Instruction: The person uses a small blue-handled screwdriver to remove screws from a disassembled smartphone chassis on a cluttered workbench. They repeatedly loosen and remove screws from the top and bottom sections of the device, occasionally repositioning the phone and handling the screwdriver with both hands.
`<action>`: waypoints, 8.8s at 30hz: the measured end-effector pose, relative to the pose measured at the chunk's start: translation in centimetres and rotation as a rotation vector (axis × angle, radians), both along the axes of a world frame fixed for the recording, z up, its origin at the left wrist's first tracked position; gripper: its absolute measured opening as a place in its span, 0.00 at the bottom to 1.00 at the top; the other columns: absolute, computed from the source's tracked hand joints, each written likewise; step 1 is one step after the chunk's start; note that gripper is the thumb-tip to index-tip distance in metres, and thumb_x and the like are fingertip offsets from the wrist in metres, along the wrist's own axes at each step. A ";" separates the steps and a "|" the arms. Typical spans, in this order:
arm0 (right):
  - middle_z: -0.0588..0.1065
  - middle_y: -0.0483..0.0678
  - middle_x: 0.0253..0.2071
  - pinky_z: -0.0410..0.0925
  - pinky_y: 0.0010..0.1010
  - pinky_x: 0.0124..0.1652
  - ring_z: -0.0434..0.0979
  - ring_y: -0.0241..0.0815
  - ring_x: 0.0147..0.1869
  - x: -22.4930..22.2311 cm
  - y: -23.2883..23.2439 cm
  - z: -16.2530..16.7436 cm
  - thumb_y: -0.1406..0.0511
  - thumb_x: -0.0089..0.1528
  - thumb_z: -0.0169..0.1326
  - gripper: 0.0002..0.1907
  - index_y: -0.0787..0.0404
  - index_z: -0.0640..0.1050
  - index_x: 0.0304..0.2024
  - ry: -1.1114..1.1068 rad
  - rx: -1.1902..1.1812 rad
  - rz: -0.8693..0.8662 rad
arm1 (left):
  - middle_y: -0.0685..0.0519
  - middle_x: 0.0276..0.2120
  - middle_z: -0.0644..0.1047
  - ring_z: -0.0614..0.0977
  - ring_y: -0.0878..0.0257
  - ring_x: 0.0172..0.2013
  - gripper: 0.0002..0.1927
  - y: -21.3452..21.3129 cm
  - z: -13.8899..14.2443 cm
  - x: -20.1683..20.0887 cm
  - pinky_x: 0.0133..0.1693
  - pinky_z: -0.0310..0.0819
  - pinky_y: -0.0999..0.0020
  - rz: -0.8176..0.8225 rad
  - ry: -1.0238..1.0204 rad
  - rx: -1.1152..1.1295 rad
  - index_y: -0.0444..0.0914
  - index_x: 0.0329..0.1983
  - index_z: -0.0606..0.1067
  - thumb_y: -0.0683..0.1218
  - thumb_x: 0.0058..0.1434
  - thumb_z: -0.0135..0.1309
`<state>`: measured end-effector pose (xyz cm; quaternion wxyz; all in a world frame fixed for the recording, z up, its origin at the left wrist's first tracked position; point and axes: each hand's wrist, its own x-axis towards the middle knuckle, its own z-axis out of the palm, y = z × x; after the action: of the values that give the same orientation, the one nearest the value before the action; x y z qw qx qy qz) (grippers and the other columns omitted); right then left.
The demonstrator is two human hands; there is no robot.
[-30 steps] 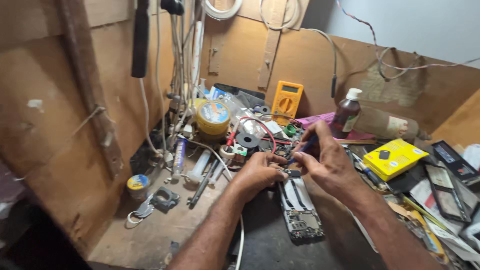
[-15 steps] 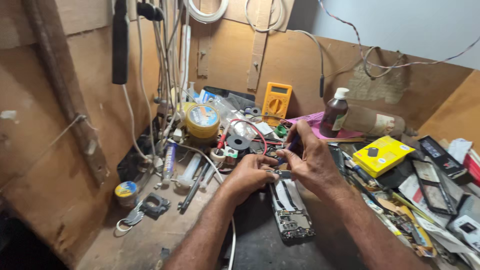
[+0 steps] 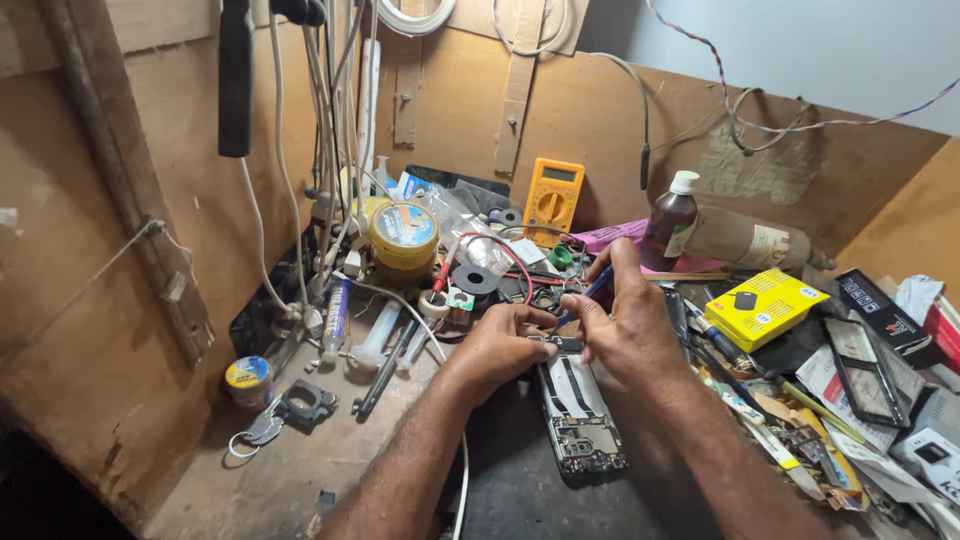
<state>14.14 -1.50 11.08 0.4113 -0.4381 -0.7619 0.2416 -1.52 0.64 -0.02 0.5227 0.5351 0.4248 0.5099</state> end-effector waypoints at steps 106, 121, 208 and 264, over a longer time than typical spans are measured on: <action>0.79 0.52 0.32 0.71 0.36 0.34 0.81 0.46 0.34 3.6 -4.6 -6.3 0.72 0.55 0.64 0.06 0.66 0.79 0.33 0.071 0.401 -0.411 | 0.48 0.43 0.83 0.83 0.64 0.41 0.31 -2.3 3.5 0.4 0.43 0.80 0.70 0.223 -0.143 0.284 0.31 0.59 0.75 0.38 0.49 0.64; 0.77 0.57 0.40 0.67 0.47 0.50 0.75 0.61 0.48 4.6 -2.1 -7.6 0.76 0.52 0.54 0.17 0.65 0.79 0.44 -0.221 0.508 -0.347 | 0.42 0.34 0.78 0.84 0.52 0.33 0.09 -2.6 5.5 -1.0 0.37 0.85 0.49 0.273 -0.507 -0.161 0.25 0.38 0.73 0.36 0.54 0.52; 0.78 0.52 0.38 0.63 0.46 0.52 0.72 0.55 0.49 4.3 -5.1 -6.4 0.68 0.62 0.63 0.04 0.63 0.81 0.36 -0.240 0.417 -0.218 | 0.48 0.38 0.84 0.87 0.58 0.39 0.28 -8.5 3.5 2.1 0.41 0.80 0.64 0.463 0.243 0.132 0.40 0.63 0.69 0.42 0.58 0.58; 0.78 0.51 0.36 0.63 0.45 0.52 0.73 0.55 0.46 3.9 -5.8 -5.9 0.68 0.61 0.59 0.03 0.63 0.80 0.34 -0.192 0.480 -0.295 | 0.48 0.34 0.84 0.86 0.61 0.35 0.25 -7.8 2.7 2.2 0.38 0.78 0.65 0.493 0.265 0.175 0.40 0.60 0.72 0.44 0.58 0.60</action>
<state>18.02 -7.29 5.13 0.4600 -0.4550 -0.7608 -0.0504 0.69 -7.15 2.68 0.2750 0.5208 0.5609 0.5819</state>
